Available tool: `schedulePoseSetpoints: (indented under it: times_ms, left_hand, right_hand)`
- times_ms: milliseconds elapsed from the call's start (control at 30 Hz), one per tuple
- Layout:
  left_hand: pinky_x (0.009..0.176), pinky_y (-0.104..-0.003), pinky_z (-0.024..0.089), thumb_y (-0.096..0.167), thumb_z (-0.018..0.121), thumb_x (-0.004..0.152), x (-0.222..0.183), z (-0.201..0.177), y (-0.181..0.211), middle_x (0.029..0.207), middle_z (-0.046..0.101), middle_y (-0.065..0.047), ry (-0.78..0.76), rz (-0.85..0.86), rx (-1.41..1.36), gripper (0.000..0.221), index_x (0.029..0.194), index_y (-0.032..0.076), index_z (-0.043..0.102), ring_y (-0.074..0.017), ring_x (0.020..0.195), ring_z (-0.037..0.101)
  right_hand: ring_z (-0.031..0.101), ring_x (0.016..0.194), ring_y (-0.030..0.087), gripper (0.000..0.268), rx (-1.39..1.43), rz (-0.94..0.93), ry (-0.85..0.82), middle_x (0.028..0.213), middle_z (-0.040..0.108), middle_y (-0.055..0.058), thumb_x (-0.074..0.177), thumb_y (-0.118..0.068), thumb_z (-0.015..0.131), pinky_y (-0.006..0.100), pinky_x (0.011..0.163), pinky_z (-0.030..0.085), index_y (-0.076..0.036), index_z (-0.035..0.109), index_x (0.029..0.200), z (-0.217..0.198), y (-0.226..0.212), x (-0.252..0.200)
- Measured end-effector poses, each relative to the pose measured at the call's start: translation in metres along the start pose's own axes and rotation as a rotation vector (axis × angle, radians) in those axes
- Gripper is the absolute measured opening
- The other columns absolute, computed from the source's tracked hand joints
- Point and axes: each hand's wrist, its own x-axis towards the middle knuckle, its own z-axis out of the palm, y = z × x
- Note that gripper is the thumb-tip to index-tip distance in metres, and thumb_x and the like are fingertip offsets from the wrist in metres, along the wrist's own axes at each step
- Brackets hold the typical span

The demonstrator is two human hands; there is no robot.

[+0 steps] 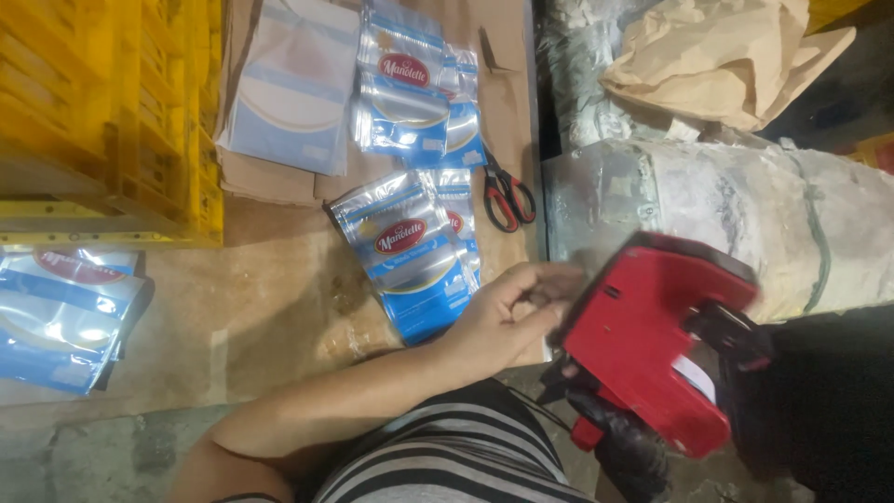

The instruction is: Apply tags and prepare plastic food pouches for packaging using a tagging tool and scissors.

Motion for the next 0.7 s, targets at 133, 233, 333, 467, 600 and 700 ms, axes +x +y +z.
schedulePoseSetpoints:
  times_ms: [133, 233, 333, 467, 600, 700]
  left_hand:
    - [0.108, -0.028, 0.050, 0.029, 0.070, 0.097, 0.002, 0.008, 0.013, 0.134, 0.060, -0.010, 0.004, -0.081, 0.025, 0.071, 0.153, 0.001, 0.038, -0.0166, 0.128, 0.058]
    - [0.100, -0.035, 0.057, 0.022, 0.085, 0.082, 0.008, 0.000, -0.006, 0.131, 0.055, -0.015, 0.120, -0.041, 0.342, 0.081, 0.142, -0.004, 0.036, -0.0232, 0.122, 0.063]
    - [0.097, -0.037, 0.059, 0.016, 0.085, 0.077, 0.006, -0.009, -0.020, 0.130, 0.057, -0.016, 0.165, -0.140, 0.139, 0.085, 0.142, -0.006, 0.036, -0.0241, 0.118, 0.065]
    - [0.105, -0.037, 0.057, 0.018, 0.086, 0.083, -0.002, -0.021, -0.040, 0.134, 0.056, -0.018, 0.144, -0.069, 0.178, 0.082, 0.144, -0.007, 0.037, -0.0251, 0.123, 0.064]
    - [0.109, -0.048, 0.043, 0.021, 0.082, 0.088, -0.009, -0.048, -0.026, 0.144, 0.041, -0.029, -0.017, -0.018, 0.678, 0.090, 0.154, -0.005, 0.026, -0.0360, 0.131, 0.051]
    - [0.118, -0.049, 0.041, 0.025, 0.059, 0.102, -0.026, -0.110, -0.053, 0.156, 0.048, -0.021, 0.137, -0.209, 1.201, 0.057, 0.152, 0.004, 0.043, -0.0382, 0.139, 0.049]
  right_hand:
    - [0.065, 0.100, 0.037, 0.059, -0.155, -0.014, -0.011, 0.117, 0.065, 0.021, 0.078, -0.005, 0.067, 0.048, 0.081, 0.054, 0.002, 0.063, 0.137, -0.002, 0.000, 0.002]
    - [0.065, 0.102, 0.037, 0.060, -0.272, -0.025, -0.036, 0.119, 0.066, 0.021, 0.078, -0.005, 0.066, 0.048, 0.083, 0.054, 0.001, 0.063, 0.137, 0.005, -0.029, 0.061]
    - [0.065, 0.104, 0.037, 0.060, -0.391, -0.032, -0.064, 0.121, 0.066, 0.022, 0.078, -0.004, 0.066, 0.047, 0.084, 0.054, 0.001, 0.064, 0.138, 0.036, -0.110, 0.143]
    - [0.065, 0.107, 0.037, 0.061, -0.539, -0.049, -0.103, 0.124, 0.066, 0.023, 0.077, -0.004, 0.065, 0.047, 0.085, 0.054, 0.000, 0.064, 0.138, 0.046, -0.125, 0.144]
    - [0.065, 0.110, 0.037, 0.061, -0.688, -0.067, -0.150, 0.127, 0.067, 0.023, 0.077, -0.003, 0.065, 0.046, 0.087, 0.054, -0.001, 0.064, 0.138, 0.043, -0.119, 0.143]
    - [0.065, 0.112, 0.037, 0.061, -0.791, -0.080, -0.189, 0.129, 0.067, 0.024, 0.077, -0.003, 0.064, 0.045, 0.088, 0.054, -0.001, 0.064, 0.138, 0.041, -0.105, 0.152]
